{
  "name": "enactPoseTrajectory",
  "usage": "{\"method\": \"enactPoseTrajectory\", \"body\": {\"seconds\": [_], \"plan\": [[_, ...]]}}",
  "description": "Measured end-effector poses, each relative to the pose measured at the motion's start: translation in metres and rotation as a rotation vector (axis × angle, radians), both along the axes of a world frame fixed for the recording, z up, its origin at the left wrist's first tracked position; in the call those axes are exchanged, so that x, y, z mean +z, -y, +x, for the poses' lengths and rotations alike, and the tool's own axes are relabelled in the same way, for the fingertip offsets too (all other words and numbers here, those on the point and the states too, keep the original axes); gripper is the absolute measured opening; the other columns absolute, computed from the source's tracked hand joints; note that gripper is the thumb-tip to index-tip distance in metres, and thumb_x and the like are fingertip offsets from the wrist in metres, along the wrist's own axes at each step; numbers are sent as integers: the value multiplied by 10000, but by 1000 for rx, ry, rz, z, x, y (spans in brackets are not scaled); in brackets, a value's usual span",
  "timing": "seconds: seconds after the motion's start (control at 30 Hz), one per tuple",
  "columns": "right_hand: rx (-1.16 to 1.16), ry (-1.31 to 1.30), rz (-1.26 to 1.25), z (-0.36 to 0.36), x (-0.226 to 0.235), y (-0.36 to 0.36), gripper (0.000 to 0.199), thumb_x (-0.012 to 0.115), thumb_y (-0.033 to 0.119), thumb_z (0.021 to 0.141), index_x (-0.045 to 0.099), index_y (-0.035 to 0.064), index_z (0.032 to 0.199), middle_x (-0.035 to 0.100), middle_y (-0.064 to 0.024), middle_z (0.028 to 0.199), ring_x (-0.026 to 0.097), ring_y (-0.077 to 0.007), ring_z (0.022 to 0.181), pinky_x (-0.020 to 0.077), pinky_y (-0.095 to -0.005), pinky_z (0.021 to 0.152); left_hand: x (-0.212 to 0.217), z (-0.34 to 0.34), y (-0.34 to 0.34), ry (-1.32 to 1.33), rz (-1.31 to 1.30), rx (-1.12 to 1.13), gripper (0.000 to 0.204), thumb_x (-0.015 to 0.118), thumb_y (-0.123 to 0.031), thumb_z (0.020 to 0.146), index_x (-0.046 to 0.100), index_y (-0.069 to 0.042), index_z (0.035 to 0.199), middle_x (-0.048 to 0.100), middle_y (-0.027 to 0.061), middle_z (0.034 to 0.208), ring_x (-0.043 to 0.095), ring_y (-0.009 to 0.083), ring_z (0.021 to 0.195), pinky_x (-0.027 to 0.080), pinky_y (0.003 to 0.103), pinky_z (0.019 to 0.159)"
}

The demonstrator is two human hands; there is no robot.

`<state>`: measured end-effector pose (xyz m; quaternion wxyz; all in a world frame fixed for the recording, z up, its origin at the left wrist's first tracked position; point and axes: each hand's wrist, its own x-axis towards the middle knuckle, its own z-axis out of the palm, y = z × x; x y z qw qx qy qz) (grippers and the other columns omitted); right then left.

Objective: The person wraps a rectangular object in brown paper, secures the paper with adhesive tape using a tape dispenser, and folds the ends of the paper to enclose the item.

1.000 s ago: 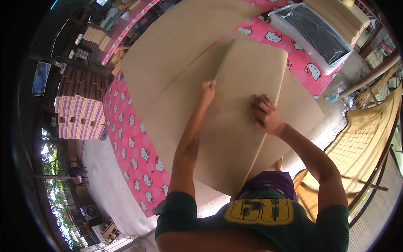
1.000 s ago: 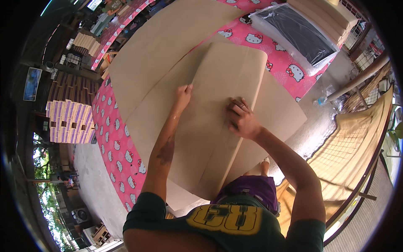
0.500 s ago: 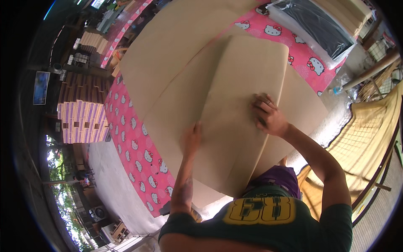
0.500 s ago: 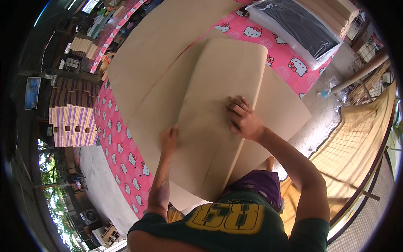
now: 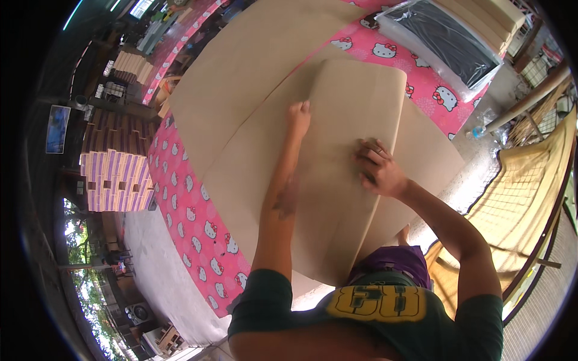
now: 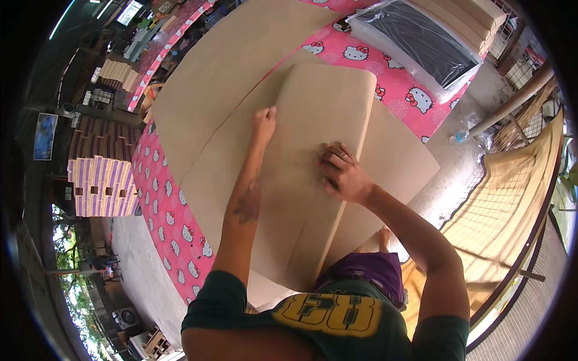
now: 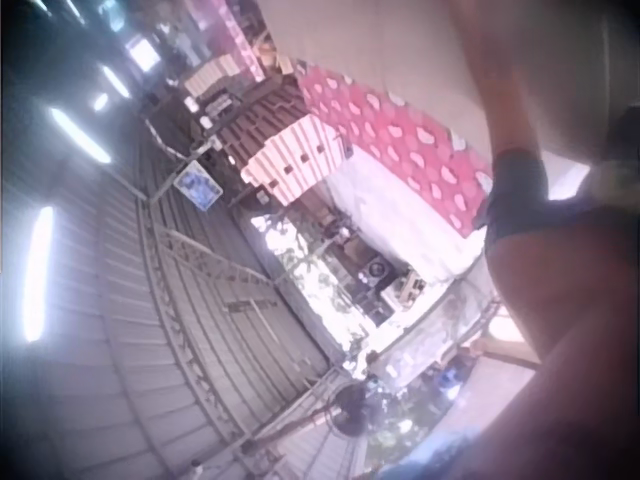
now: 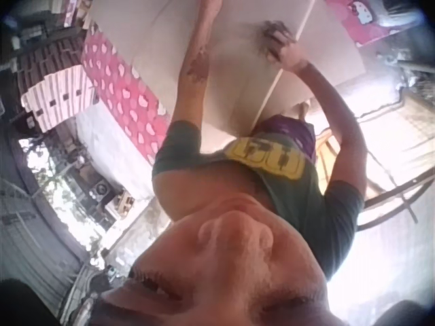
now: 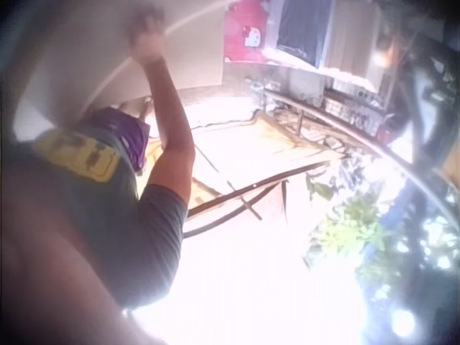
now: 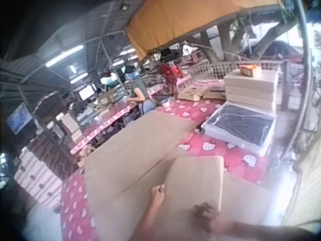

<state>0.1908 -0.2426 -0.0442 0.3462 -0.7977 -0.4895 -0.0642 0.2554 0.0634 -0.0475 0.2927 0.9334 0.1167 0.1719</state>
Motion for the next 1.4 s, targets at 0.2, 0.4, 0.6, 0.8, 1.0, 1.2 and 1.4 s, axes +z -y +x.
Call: {"method": "enactPoseTrajectory", "body": {"seconds": [0.2,0.4,0.6,0.8,1.0,1.2,1.4], "plan": [[-20,-1,8,-1,-2,0,482,649,173,778,613,40,1239,545,-115,1251,429,-316,1360,287,-546,1178,2,-230,-2,-113,25,168,374,532,-269,1012,510,22,777,434,143,629,389,189,586,367,375,550],[-25,-12,-22,-1,-2,9,487,649,196,786,606,32,1242,539,-116,1260,426,-318,1360,282,-547,1177,29,-296,2,-199,-67,215,216,590,-171,970,650,11,870,544,122,609,476,218,504,401,348,489],[-30,-2,-23,0,-2,10,496,661,213,780,604,35,1240,541,-118,1264,421,-326,1355,281,-550,1172,0,-187,6,-150,22,170,358,567,-253,1000,540,41,797,408,122,617,373,150,560,359,336,525],[10,12,8,-6,1,-1,471,654,204,780,615,33,1217,554,-120,1239,431,-325,1345,295,-547,1165,-1,-17,-1,-67,43,98,355,533,-258,986,591,68,858,610,287,873,569,494,817,445,493,675],[-8,65,17,-1,-6,4,432,647,206,773,640,59,1179,562,-104,1239,443,-316,1338,315,-541,1156,10,16,5,-141,59,25,370,510,-252,1005,548,70,826,557,285,785,472,436,685,423,462,669],[-45,41,-28,-1,-6,12,452,653,192,755,640,67,1188,566,-97,1230,454,-311,1330,311,-519,1164,-5,-154,11,-133,-71,92,367,493,-249,1030,493,72,851,458,250,710,374,281,609,397,399,600],[-26,48,19,-4,-6,3,489,655,183,755,629,54,1226,565,-104,1226,452,-318,1331,306,-510,1168,34,-313,13,-297,-92,304,302,514,-255,1006,634,21,995,646,225,847,602,307,710,467,418,663]]}}
